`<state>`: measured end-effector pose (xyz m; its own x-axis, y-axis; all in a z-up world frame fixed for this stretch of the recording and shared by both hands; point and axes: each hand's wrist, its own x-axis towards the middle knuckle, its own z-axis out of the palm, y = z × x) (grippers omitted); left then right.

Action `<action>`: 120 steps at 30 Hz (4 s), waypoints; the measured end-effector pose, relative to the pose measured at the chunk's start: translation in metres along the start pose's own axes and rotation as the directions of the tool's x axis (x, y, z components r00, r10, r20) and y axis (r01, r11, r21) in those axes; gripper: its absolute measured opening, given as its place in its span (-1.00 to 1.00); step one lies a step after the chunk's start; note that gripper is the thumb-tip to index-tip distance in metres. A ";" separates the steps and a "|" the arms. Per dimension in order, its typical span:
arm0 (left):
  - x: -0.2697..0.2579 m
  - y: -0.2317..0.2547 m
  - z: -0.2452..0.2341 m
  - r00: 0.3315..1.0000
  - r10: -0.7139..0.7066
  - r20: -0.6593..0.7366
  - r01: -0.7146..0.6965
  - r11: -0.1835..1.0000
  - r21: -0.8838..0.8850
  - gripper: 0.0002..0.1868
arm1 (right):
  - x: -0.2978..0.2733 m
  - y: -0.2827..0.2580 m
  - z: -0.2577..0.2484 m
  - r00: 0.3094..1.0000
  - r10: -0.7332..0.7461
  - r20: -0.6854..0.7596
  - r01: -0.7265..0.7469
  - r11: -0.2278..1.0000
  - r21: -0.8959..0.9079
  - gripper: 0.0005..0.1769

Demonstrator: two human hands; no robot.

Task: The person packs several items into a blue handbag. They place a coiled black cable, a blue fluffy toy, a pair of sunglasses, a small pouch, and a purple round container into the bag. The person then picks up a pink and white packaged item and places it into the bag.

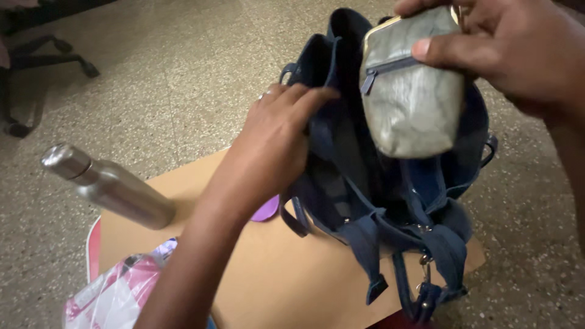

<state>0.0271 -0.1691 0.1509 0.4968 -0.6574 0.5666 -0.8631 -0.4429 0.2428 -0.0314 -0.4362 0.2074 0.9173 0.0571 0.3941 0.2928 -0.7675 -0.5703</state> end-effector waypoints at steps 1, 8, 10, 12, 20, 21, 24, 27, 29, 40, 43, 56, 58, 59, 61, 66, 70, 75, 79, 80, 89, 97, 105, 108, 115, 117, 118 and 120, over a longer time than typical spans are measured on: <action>-0.001 -0.003 0.001 0.998 -0.009 0.061 0.008 1.000 0.011 -0.33 | 0.004 0.006 -0.002 1.000 0.001 -0.011 -0.001 1.000 -0.016 -0.54; 0.022 -0.006 0.018 0.958 0.164 0.234 -0.187 0.979 0.078 -0.47 | 0.036 0.025 0.025 0.835 0.409 0.368 -0.365 0.912 -0.186 -0.55; 0.026 -0.007 0.019 0.946 0.132 0.296 -0.172 0.978 0.116 -0.51 | 0.038 0.025 0.041 0.747 0.476 0.464 -0.421 0.879 -0.225 -0.57; 0.029 -0.007 0.020 0.931 0.094 0.352 -0.160 0.974 0.163 -0.49 | 0.039 0.025 0.050 0.727 0.464 0.506 -0.409 0.885 -0.224 -0.52; 0.035 -0.013 0.002 0.925 0.051 0.375 -0.145 0.963 0.228 -0.51 | 0.048 0.036 0.059 0.647 0.536 0.542 -0.354 0.841 -0.409 -0.50; 0.035 -0.016 -0.001 0.933 0.080 0.351 -0.171 0.956 0.237 -0.51 | 0.049 0.039 0.059 0.637 0.549 0.541 -0.359 0.833 -0.422 -0.49; 0.031 -0.019 -0.005 0.948 0.140 0.286 -0.214 0.945 0.247 -0.56 | 0.054 0.046 0.061 0.605 0.584 0.542 -0.382 0.809 -0.446 -0.49; 0.030 -0.019 -0.009 0.954 0.141 0.264 -0.205 0.951 0.233 -0.63 | 0.061 0.054 0.068 0.576 0.583 0.573 -0.434 0.812 -0.390 -0.50; 0.029 -0.016 -0.008 0.955 0.123 0.270 -0.191 0.950 0.246 -0.57 | 0.064 0.060 0.078 0.555 0.559 0.616 -0.465 0.823 -0.327 -0.51; 0.025 -0.012 -0.006 0.964 0.174 0.199 -0.211 0.960 0.183 -0.59 | 0.055 0.061 0.139 0.439 0.612 0.658 -0.523 0.770 -0.367 -0.04; 0.024 -0.013 -0.006 0.964 0.177 0.198 -0.214 0.959 0.184 -0.60 | 0.057 0.068 0.137 0.463 0.533 0.708 -0.437 0.833 -0.340 -0.43; 0.016 -0.020 -0.009 0.969 0.206 0.138 -0.226 0.961 0.156 -0.59 | 0.118 0.125 0.123 0.854 0.391 0.343 -0.248 0.886 -0.392 -0.66; 0.017 -0.019 -0.008 0.969 0.207 0.132 -0.226 0.963 0.150 -0.60 | 0.139 0.151 0.134 0.926 0.264 0.271 -0.120 0.884 -0.451 -0.60; 0.018 -0.018 -0.007 0.969 0.209 0.129 -0.227 0.963 0.146 -0.60 | 0.147 0.167 0.143 0.952 0.195 0.236 -0.059 0.873 -0.484 -0.57; 0.017 -0.017 -0.007 0.970 0.210 0.125 -0.227 0.962 0.149 -0.60 | 0.158 0.207 0.162 0.963 0.132 0.236 -0.018 0.902 -0.430 -0.58; 0.015 -0.021 -0.005 0.971 0.204 0.124 -0.223 0.962 0.161 -0.57 | 0.194 0.293 0.221 0.915 0.007 0.402 0.249 0.776 -0.580 -0.66; 0.017 -0.024 -0.003 0.970 0.221 0.102 -0.234 0.963 0.136 -0.58 | 0.210 0.311 0.250 0.802 0.080 0.592 0.365 0.719 -0.592 -0.62; 0.014 -0.025 -0.002 0.972 0.216 0.097 -0.227 0.967 0.115 -0.61 | 0.207 0.296 0.230 0.600 0.289 0.746 0.332 0.759 -0.560 -0.64; 0.012 -0.028 -0.004 0.973 0.205 0.109 -0.217 0.969 0.120 -0.62 | 0.192 0.267 0.205 0.533 0.426 0.731 0.149 0.803 -0.577 -0.54; 0.012 -0.028 -0.004 0.973 0.204 0.108 -0.217 0.969 0.120 -0.62 | 0.187 0.258 0.202 0.531 0.444 0.722 0.121 0.803 -0.583 -0.51; 0.009 -0.026 -0.002 0.973 0.215 0.080 -0.223 0.968 0.119 -0.63 | 0.133 0.137 0.147 0.701 0.537 0.470 -0.338 0.830 -0.443 -0.14; 0.007 -0.027 0.002 0.972 0.236 -0.018 -0.234 0.969 0.079 -0.69 | 0.046 0.043 0.106 0.393 0.523 0.756 -0.519 0.805 -0.287 -0.11; 0.002 -0.021 0.001 0.971 0.239 -0.020 -0.236 0.968 0.080 -0.72 | 0.028 0.055 0.117 0.469 0.521 0.713 -0.481 0.828 -0.289 -0.45; 0.001 -0.018 0.000 0.972 0.234 -0.011 -0.232 0.969 0.086 -0.73 | 0.026 0.070 0.128 0.439 0.490 0.753 -0.546 0.811 -0.210 -0.51; 0.003 -0.017 0.005 0.978 0.207 -0.036 -0.204 0.976 0.074 -0.70 | 0.027 0.073 0.133 0.327 0.486 0.811 -0.574 0.784 -0.238 -0.63; 0.004 -0.019 0.006 0.975 0.222 -0.028 -0.221 0.974 0.056 -0.70 | 0.026 0.069 0.132 0.377 0.474 0.795 -0.537 0.812 -0.229 -0.63; 0.003 -0.020 0.006 0.971 0.238 -0.023 -0.236 0.971 0.045 -0.71 | 0.024 0.065 0.135 0.417 0.474 0.776 -0.486 0.837 -0.250 -0.64; 0.001 -0.021 0.008 0.967 0.255 -0.012 -0.255 0.966 0.038 -0.71 | 0.023 0.061 0.140 0.444 0.459 0.770 -0.451 0.856 -0.251 -0.65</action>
<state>0.0461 -0.1655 0.1400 0.2587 -0.7416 0.6190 -0.9570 -0.2837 0.0601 0.0451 -0.3923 0.0807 0.7492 0.1644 -0.6416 -0.2308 -0.8432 -0.4855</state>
